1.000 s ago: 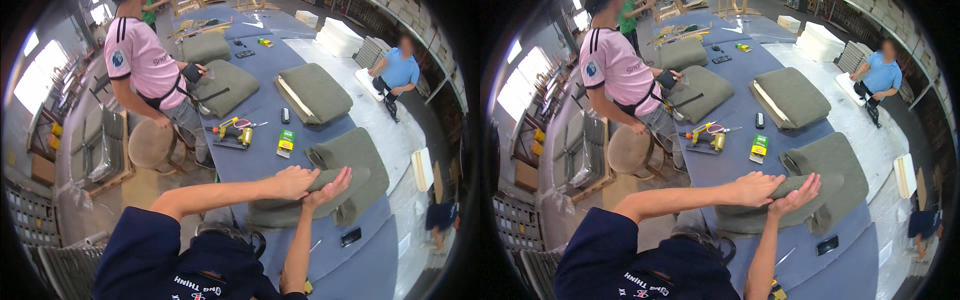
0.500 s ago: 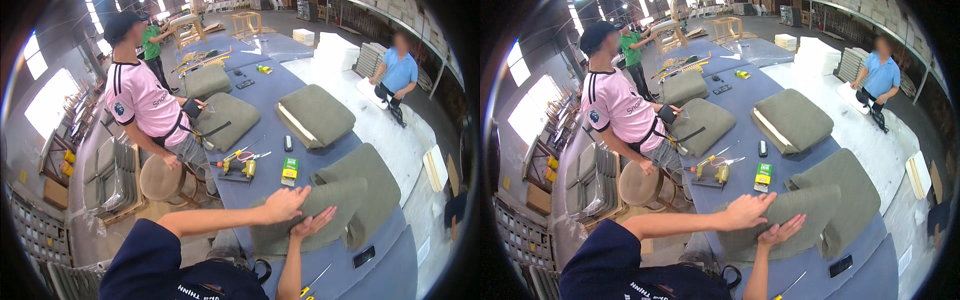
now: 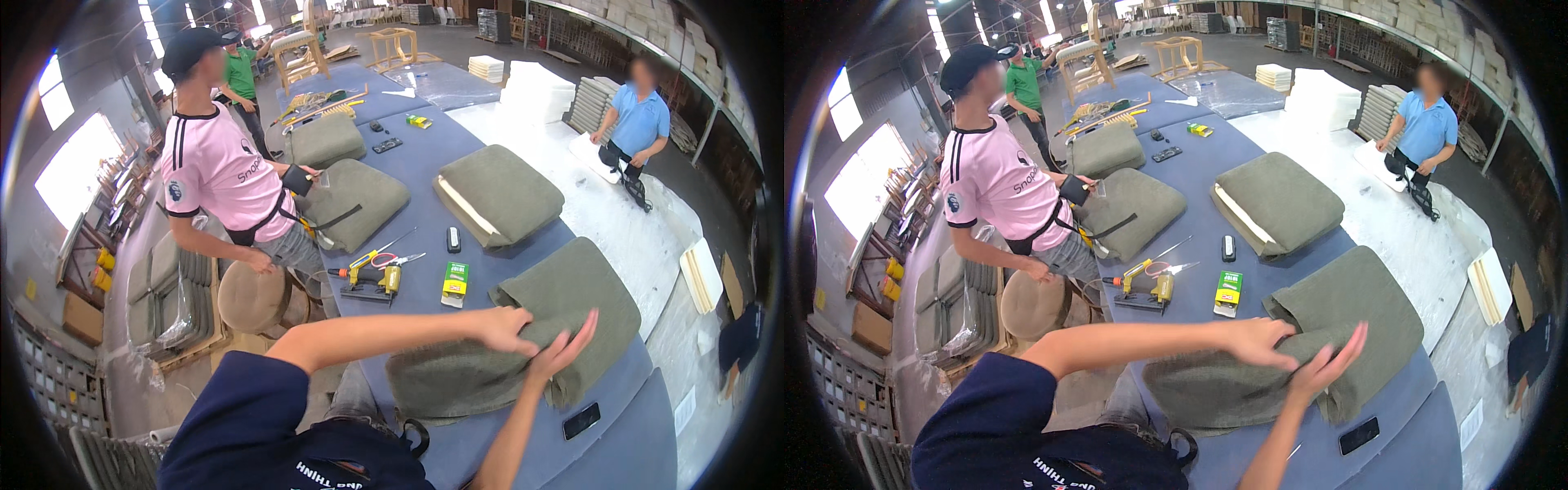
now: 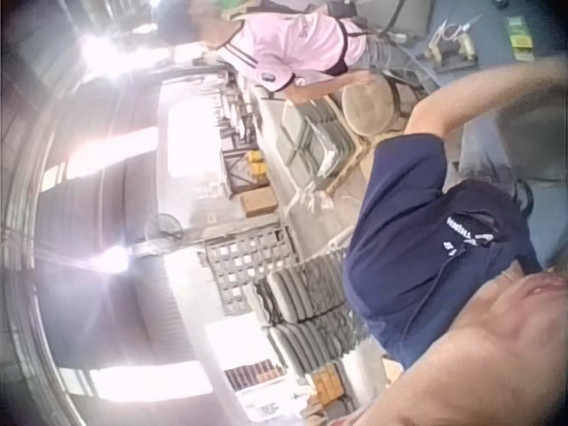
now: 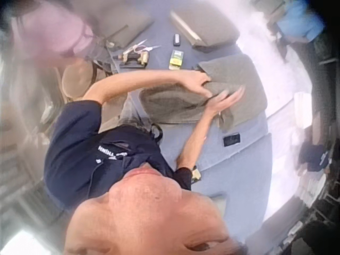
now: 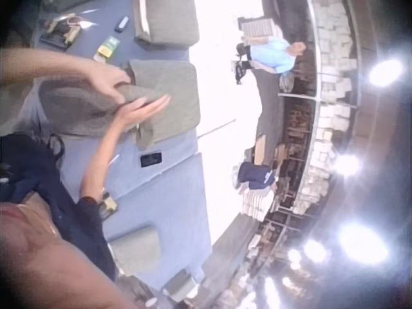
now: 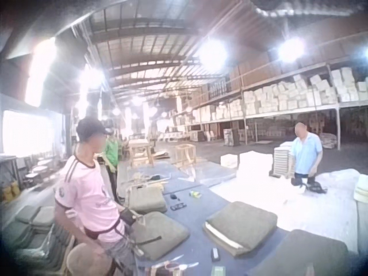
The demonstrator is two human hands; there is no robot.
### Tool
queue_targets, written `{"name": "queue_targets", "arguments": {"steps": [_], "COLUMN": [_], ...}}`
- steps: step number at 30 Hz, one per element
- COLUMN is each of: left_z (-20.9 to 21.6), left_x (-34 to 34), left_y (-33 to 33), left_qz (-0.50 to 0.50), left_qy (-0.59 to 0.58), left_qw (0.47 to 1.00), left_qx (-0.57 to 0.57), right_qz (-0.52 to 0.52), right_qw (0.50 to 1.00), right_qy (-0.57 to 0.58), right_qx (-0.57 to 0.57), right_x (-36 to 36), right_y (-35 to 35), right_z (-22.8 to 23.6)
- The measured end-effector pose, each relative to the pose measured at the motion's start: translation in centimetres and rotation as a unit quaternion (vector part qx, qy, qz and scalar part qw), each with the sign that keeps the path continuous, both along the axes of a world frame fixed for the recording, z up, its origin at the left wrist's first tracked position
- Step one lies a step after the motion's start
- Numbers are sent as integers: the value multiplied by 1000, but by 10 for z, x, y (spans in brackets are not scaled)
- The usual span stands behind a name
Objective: The person repeatedly folds and aligns green fabric covers over rectangular foam cushions on a large table. They smooth the fabric, tuck edges, and place finished units on the table while other workers handle materials in the background.
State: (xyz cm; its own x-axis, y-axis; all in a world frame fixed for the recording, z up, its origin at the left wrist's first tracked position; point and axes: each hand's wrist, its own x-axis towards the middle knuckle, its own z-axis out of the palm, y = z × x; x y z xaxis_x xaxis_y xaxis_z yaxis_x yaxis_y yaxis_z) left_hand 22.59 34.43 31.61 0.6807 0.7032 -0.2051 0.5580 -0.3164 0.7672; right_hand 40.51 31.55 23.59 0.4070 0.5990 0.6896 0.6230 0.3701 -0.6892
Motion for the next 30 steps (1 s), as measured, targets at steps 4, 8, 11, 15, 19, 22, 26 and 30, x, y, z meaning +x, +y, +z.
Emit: {"name": "queue_targets", "arguments": {"steps": [4,8,11,15,19,22,26,30], "left_z": [-30,-70,-75,-74,-65,-54,-58,-44], "left_x": [42,32,24,27,31,26,33,30], "left_y": [54,88,74,71,63,54,50,36], "left_qz": [2,-13,32,26,14,15,20,30], "left_qy": [-18,36,66,103,128,133,146,141], "left_qw": [994,999,993,977,952,955,952,948], "left_qx": [-106,-6,88,185,278,266,269,285], "right_qz": [148,95,108,116,78,17,-37,-54], "right_qw": [939,957,982,984,992,995,994,987], "right_qy": [-60,-169,-131,-124,-90,-80,-10,37], "right_qx": [-304,-214,-88,-48,-36,-49,-100,-145], "right_x": [52,31,25,19,6,-11,-12,-22], "right_y": [73,111,116,127,105,78,41,-20], "right_z": [52,5,-20,-31,-49,-60,-114,-144]}}
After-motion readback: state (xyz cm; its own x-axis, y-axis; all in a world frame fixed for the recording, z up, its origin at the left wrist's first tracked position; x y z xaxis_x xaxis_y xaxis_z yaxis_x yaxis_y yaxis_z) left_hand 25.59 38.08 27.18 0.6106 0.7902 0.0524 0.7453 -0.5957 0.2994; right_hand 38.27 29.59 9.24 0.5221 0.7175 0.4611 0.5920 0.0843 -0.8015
